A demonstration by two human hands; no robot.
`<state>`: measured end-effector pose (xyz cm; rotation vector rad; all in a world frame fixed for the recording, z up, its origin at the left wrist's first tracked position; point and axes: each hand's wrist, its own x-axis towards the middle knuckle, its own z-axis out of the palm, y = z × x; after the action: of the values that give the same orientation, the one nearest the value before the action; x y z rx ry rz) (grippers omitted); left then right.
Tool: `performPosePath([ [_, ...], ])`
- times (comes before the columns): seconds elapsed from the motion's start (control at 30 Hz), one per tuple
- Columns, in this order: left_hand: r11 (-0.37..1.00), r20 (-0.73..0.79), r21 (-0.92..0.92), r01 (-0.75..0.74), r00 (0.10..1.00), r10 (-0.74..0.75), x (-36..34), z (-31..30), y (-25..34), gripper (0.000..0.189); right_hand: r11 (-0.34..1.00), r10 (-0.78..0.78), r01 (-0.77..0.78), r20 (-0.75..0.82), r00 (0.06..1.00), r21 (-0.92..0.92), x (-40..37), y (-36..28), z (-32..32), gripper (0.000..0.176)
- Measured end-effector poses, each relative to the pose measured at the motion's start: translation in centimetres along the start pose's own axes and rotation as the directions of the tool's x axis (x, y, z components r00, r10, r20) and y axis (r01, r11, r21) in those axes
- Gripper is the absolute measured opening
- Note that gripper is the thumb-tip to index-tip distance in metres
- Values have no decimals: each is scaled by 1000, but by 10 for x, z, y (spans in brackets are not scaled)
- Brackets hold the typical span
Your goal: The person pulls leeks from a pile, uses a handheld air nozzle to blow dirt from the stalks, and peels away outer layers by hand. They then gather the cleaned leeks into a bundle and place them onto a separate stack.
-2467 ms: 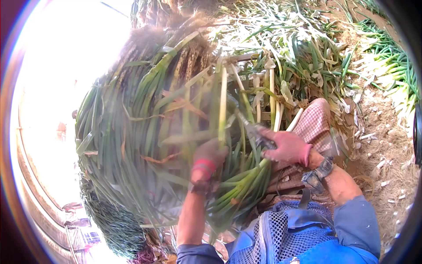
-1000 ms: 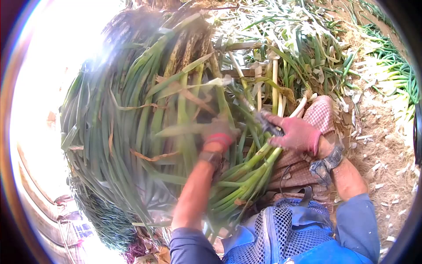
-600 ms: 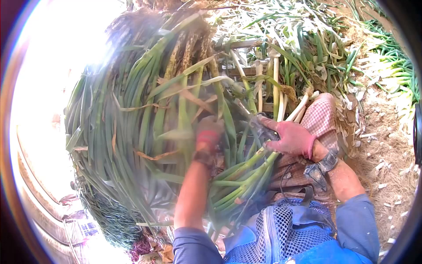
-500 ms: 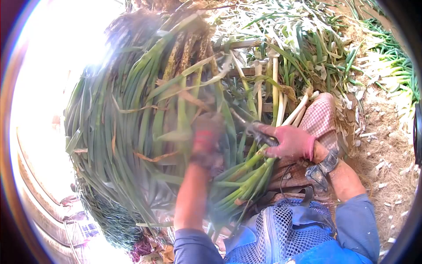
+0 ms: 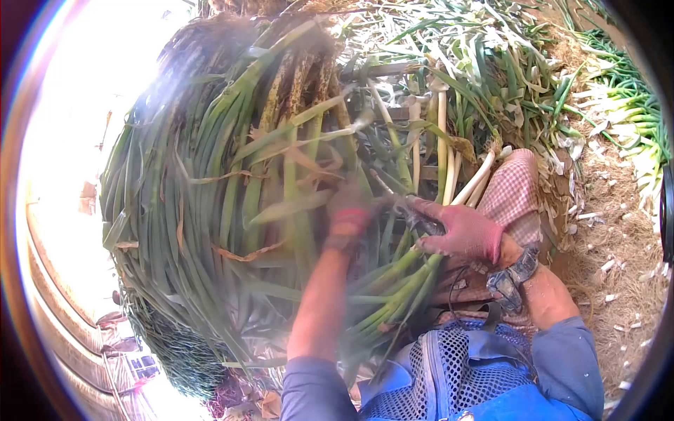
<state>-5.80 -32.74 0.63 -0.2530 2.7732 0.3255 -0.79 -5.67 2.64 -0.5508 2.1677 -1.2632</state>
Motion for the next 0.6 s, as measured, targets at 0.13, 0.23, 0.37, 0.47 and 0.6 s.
performPosePath([
  [0.13, 995, 33, 50, 85, 996, -86, 13, 6, -4, 100, 997, 57, -59, -48, 997, -40, 2, 4, -4, 89],
  [0.23, 992, 30, -52, 112, 993, -111, 14, 9, -8, 106, 1000, -15, 15, -19, 1000, -17, -5, 8, -5, 88],
  [0.37, 969, 2, -187, 164, 986, -166, -4, 9, 5, 113, 999, 0, -3, -75, 997, -41, -2, 4, -5, 87],
  [0.47, 979, 28, -177, 99, 995, -96, -9, 11, 9, 106, 999, -15, 16, 7, 1000, -29, -5, 1, -5, 87],
  [0.6, 939, -165, -339, -54, 986, -3, 0, 18, -19, 87, 998, -35, 32, -69, 997, -51, -10, 0, -10, 87],
])
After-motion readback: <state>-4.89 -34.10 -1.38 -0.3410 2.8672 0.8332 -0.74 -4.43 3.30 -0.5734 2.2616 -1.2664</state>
